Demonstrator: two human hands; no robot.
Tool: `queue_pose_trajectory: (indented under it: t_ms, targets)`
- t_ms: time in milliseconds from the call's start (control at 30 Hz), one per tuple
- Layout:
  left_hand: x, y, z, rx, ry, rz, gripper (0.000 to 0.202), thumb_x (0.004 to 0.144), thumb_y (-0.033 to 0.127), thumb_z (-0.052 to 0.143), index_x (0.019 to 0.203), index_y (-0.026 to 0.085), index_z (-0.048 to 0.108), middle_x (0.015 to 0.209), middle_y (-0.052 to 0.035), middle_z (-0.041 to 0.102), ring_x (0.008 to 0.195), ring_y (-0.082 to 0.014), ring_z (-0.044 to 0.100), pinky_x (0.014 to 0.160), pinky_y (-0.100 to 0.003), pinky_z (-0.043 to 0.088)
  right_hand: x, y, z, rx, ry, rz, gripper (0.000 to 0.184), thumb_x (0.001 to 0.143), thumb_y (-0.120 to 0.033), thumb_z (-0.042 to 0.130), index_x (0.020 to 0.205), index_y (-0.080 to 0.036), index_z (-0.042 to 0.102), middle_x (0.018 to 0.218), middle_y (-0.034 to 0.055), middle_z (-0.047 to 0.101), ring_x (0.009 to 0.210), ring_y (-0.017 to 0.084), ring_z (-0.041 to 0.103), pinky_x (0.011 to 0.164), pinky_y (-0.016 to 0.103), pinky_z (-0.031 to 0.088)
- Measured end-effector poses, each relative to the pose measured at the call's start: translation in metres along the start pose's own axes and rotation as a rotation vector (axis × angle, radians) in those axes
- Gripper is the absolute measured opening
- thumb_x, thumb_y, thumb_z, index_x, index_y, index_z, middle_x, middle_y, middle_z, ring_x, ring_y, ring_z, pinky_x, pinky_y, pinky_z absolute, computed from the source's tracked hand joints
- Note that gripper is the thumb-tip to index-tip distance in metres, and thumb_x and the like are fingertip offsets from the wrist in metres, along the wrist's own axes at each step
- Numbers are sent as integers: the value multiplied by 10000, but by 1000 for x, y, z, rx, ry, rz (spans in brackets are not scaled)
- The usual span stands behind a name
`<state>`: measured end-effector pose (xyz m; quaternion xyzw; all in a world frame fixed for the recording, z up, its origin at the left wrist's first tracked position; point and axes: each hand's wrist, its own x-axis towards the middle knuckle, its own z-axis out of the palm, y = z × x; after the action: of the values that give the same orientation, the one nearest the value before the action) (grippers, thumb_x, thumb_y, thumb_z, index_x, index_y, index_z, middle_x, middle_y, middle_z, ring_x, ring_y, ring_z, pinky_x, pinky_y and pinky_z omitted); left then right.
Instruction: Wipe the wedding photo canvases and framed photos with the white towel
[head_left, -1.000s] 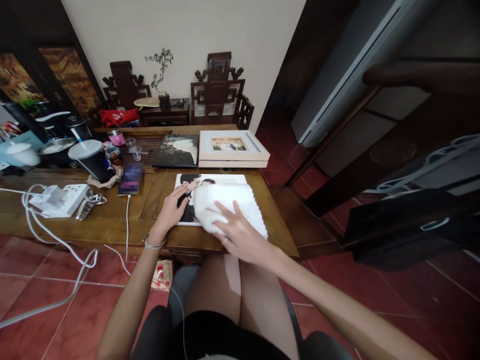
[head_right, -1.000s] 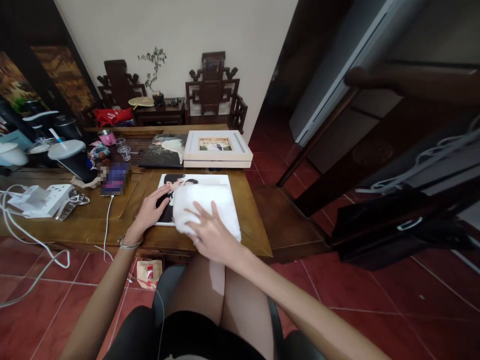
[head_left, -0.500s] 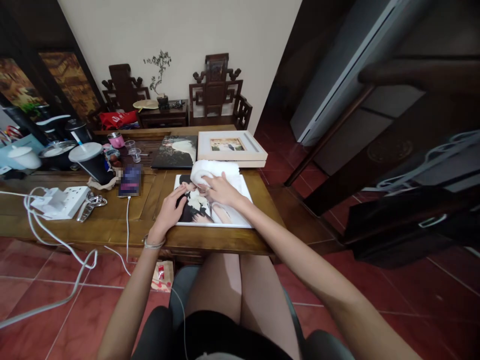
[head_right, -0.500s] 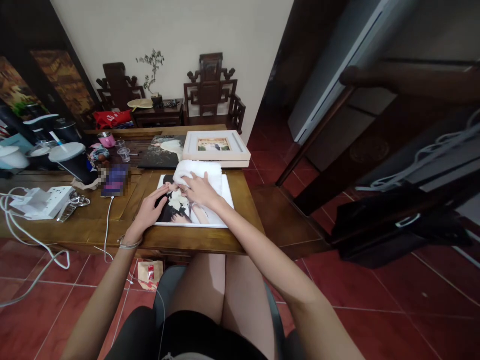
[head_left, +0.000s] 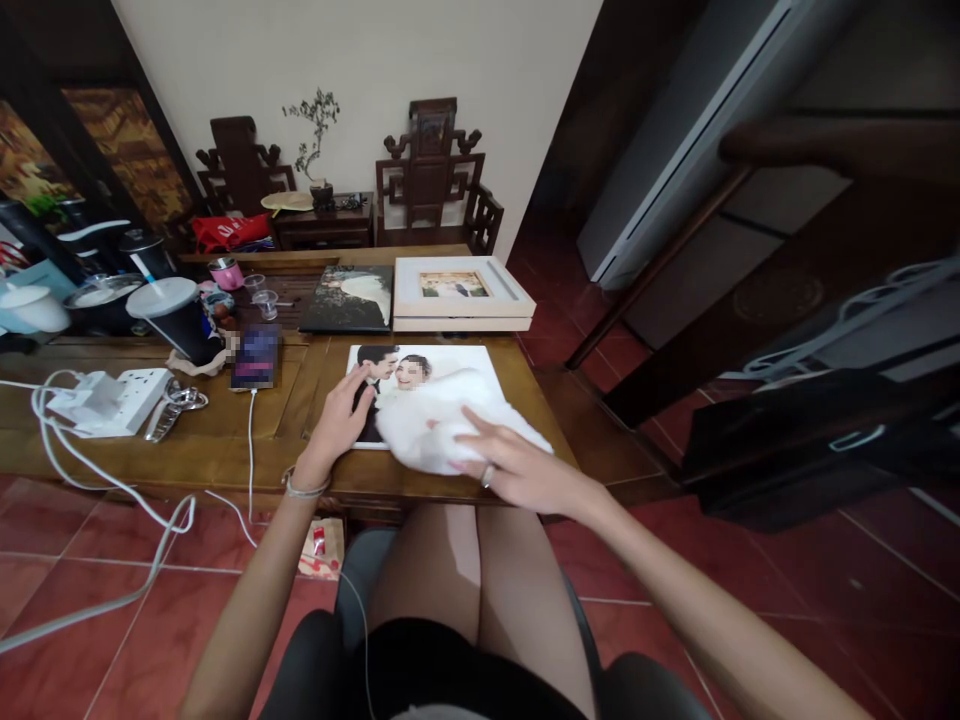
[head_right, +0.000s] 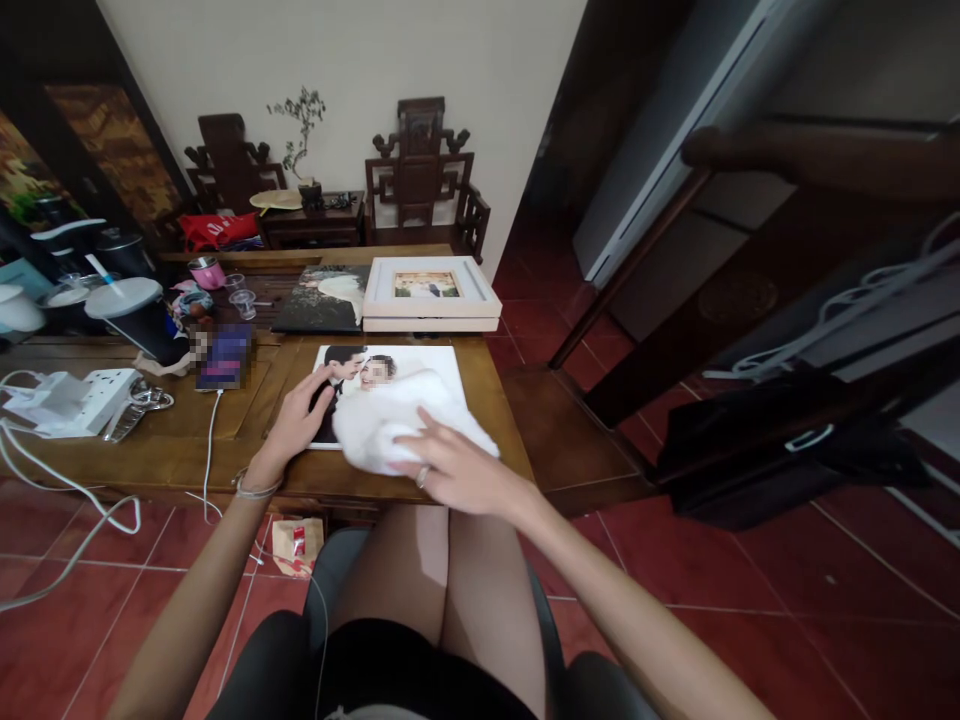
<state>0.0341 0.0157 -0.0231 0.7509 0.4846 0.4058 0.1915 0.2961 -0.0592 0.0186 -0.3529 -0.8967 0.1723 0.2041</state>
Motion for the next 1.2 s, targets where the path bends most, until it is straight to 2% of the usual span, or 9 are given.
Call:
queue_pose_trajectory:
  t_ms: [133, 267, 400, 500, 600, 767, 900, 1000, 1200]
  targets:
    - [0, -2, 1, 61, -51, 38, 396, 925, 308, 457, 1267, 159, 590, 1374, -113, 550, 1354, -248, 415, 1143, -435, 297, 10, 42, -6, -53, 124, 219, 262, 930, -285, 416, 1043, -213, 641, 1062, 64, 715, 1065, 305, 634, 1109, 536, 276]
    - [1, 0, 1, 87, -29, 43, 388, 921, 258, 440, 1255, 127, 591, 1347, -139, 568, 1326, -250, 452, 1128, -424, 325, 69, 54, 4, -22, 190, 405, 370, 969, -332, 332, 1112, -139, 613, 1125, 153, 687, 1112, 357, 591, 1075, 650, 165]
    - [1, 2, -2, 99, 66, 64, 363, 926, 226, 410, 1239, 143, 575, 1355, -143, 546, 1293, -234, 481, 1108, -411, 348, 138, 37, 20, 37, 158, 338, 400, 984, -353, 301, 1186, -182, 601, 1178, 114, 678, 1177, 331, 556, 1070, 632, 176]
    - [0, -4, -3, 86, 172, 47, 331, 925, 213, 393, 1204, 156, 561, 1351, -150, 519, 1298, -235, 462, 1107, -430, 338, 159, 25, 28, 49, 120, 253, 386, 980, -365, 337, 1196, -192, 606, 1241, 99, 649, 1203, 303, 543, 1100, 565, 177]
    - [0, -13, 0, 12, 176, -19, 367, 904, 200, 423, 1260, 131, 480, 1324, -186, 519, 1278, -256, 477, 1099, -465, 340, 140, 27, 27, 47, 113, 209, 373, 978, -364, 353, 1208, -199, 596, 1285, 88, 622, 1220, 290, 532, 1123, 534, 151]
    - [4, -12, 0, -391, 208, -169, 477, 835, 232, 578, 1287, 217, 426, 1412, -141, 459, 1328, -258, 436, 1090, -455, 362, 69, 44, 16, -115, 141, 230, 330, 975, -273, 336, 1153, -183, 598, 1249, 107, 637, 1183, 293, 561, 1110, 555, 192]
    - [9, 8, -15, -756, 270, -343, 590, 763, 298, 695, 1286, 278, 420, 1438, -145, 435, 1236, -298, 537, 986, -449, 467, 37, 29, 13, -261, 130, 287, 397, 956, -417, 410, 1121, -105, 591, 1330, 239, 538, 1405, 377, 249, 1077, 656, 175]
    - [14, 31, -31, -852, 279, -333, 572, 786, 392, 678, 1291, 310, 422, 1465, -121, 414, 1098, -281, 640, 945, -431, 501, 36, -3, 14, -241, 119, 196, 518, 826, -551, 589, 1106, -115, 589, 1449, 251, 400, 1424, 409, 149, 1086, 679, 156]
    - [16, 85, -56, -663, 244, -119, 584, 890, 630, 393, 1391, 337, 333, 1510, -90, 373, 1150, -307, 610, 933, -450, 509, 45, -51, 19, -243, 395, -42, 219, 751, -87, 568, 951, -156, 625, 1528, 168, 297, 1438, 345, 150, 1131, 597, 232]
